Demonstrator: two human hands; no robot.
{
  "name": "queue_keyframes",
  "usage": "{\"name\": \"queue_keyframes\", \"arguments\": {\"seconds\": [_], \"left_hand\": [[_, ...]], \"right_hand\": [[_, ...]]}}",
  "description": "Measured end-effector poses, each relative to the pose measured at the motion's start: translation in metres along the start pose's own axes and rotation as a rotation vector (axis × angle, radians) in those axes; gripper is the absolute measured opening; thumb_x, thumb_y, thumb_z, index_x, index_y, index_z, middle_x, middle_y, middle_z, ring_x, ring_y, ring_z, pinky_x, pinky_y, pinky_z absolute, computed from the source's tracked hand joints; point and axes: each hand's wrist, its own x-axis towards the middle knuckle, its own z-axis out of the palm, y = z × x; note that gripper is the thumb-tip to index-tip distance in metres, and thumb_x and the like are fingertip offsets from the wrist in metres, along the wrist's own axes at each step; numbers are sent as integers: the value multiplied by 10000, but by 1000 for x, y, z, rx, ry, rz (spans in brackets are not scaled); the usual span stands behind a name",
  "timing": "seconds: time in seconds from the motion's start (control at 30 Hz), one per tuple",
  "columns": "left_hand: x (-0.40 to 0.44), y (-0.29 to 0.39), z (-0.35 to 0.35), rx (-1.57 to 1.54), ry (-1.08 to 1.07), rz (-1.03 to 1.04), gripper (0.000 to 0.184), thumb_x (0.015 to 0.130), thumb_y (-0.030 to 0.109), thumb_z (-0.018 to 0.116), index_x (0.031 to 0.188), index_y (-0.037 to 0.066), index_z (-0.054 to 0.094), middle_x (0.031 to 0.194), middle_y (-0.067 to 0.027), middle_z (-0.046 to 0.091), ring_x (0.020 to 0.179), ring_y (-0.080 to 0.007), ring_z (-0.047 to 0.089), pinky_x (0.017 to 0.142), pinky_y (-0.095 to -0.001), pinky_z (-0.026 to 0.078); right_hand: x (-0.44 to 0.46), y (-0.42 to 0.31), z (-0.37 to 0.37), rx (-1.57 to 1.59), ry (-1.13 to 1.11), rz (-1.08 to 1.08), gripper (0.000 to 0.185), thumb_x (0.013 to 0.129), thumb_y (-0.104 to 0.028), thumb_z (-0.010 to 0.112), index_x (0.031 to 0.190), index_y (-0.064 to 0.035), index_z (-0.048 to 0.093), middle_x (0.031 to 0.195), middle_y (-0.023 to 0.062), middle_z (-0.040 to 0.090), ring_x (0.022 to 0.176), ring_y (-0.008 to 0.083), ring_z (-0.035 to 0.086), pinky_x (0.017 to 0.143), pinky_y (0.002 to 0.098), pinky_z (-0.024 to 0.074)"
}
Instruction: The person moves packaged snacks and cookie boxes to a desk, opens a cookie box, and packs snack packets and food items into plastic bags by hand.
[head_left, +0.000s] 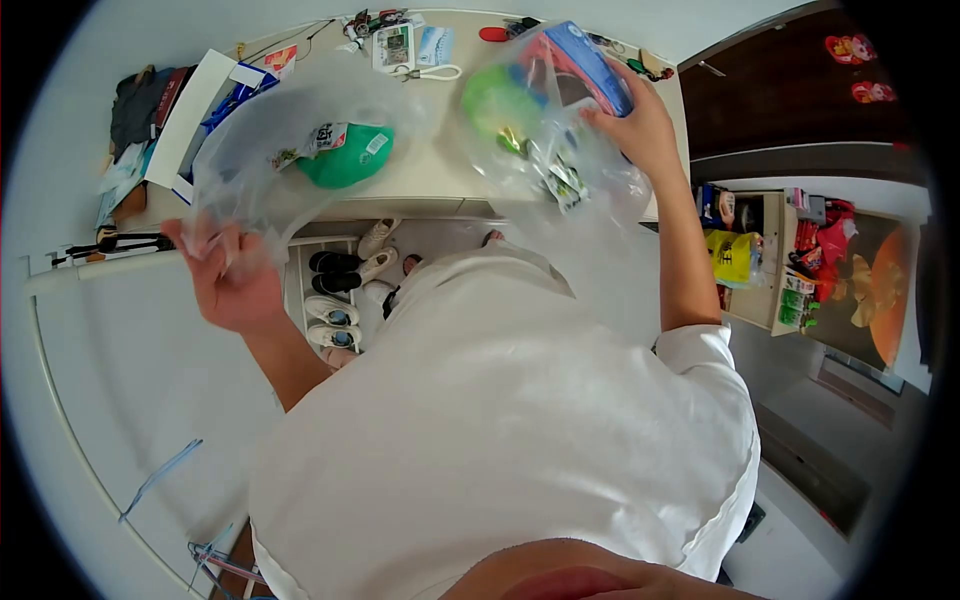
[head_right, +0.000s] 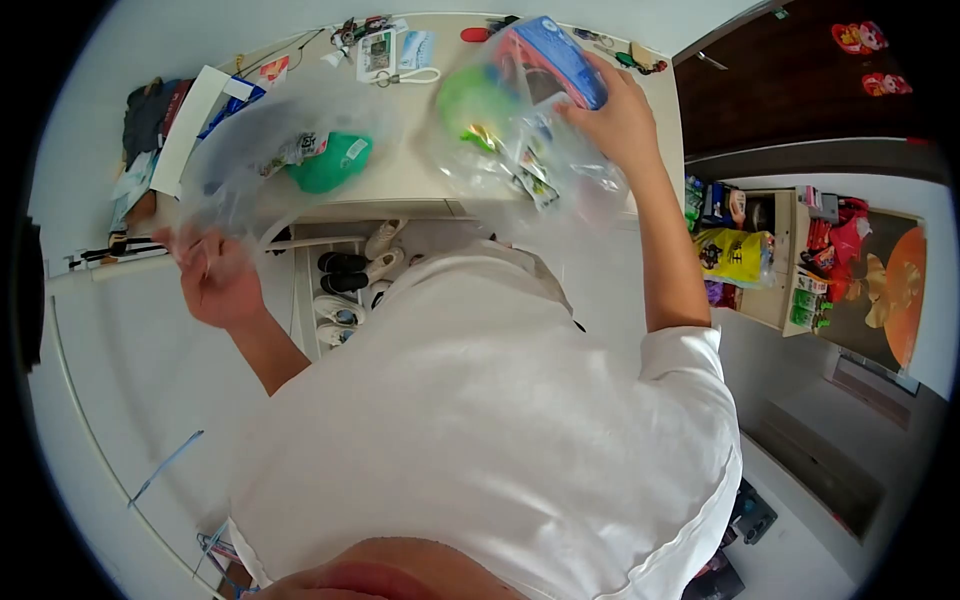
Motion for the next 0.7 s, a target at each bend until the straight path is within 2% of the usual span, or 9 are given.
{"name": "queue_keyframes", "arguments": {"seconds": [0.03, 0.13, 0.23, 0.33, 0.4, 0.43, 0.5, 0.63, 0.7], "left_hand": [[-2, 6, 5, 10, -3, 2, 616, 847, -90, 499, 1383, 206, 568, 1027, 33, 526, 766, -140, 428, 675, -290, 353], [-8, 19, 26, -5, 1, 67, 648, 846, -102, 460, 1341, 296, 588, 1025, 71, 539, 757, -113, 447, 662, -271, 342], [-8, 24, 43, -58, -110, 40, 541, 882, -81, 502, 1281, 254, 650, 1018, 68, 557, 783, -102, 440, 682, -229, 366], [-11, 26, 57, -99, -6, 121, 537, 878, -85, 509, 1256, 259, 672, 1049, 77, 587, 779, -95, 455, 668, -212, 369], [-10, 29, 61, -59, -25, 116, 561, 878, -86, 509, 1263, 291, 663, 1049, 78, 586, 807, -89, 483, 679, -213, 396], [-10, 31, 62, -30, -45, 109, 586, 878, -87, 510, 1271, 323, 655, 1050, 80, 585, 835, -84, 512, 689, -215, 424], [-7, 36, 65, 0, -75, 114, 582, 877, -90, 518, 1261, 323, 661, 1061, 76, 590, 829, -84, 507, 683, -213, 426], [-2, 36, 75, 85, -148, 130, 567, 877, -91, 527, 1239, 320, 672, 1108, 64, 599, 804, -84, 482, 671, -210, 423], [1, 32, 78, 67, -137, 157, 529, 870, -87, 525, 1215, 280, 688, 1114, 44, 607, 746, -91, 444, 636, -198, 402]], "right_hand": [[3, -2, 5, 10, 1, -2, 822, 750, -317, 909, 1474, -117, 574, 1319, 197, 654, 1146, 307, 678, 953, 377, 537], [10, -14, 22, -55, 69, 51, 813, 744, -401, 881, 1464, -167, 586, 1262, 178, 657, 1132, 351, 663, 929, 436, 546], [15, -17, 31, -82, 96, 69, 807, 752, -433, 871, 1460, -169, 588, 1279, 181, 652, 1156, 348, 656, 936, 447, 548], [16, -19, 34, -60, 103, 68, 800, 758, -437, 861, 1463, -177, 588, 1268, 197, 655, 1126, 355, 672, 927, 454, 551], [17, -15, 31, 25, 104, 59, 797, 773, -436, 855, 1466, -153, 582, 1209, 196, 687, 1022, 321, 709, 859, 426, 572], [18, -15, 27, 28, 101, 58, 797, 773, -436, 855, 1466, -153, 582, 1209, 196, 687, 1022, 321, 709, 859, 426, 572], [19, -16, 16, 297, -11, 166, 792, 791, -428, 851, 1464, -112, 576, 1155, 177, 716, 932, 265, 723, 790, 378, 580], [18, -3, 9, 368, -13, 164, 780, 809, -421, 849, 1455, -82, 574, 1149, 162, 725, 926, 217, 716, 761, 336, 576], [14, -1, 5, 449, -38, 214, 778, 814, -426, 845, 1453, -77, 572, 1176, 165, 722, 973, 217, 717, 814, 338, 573]]}}
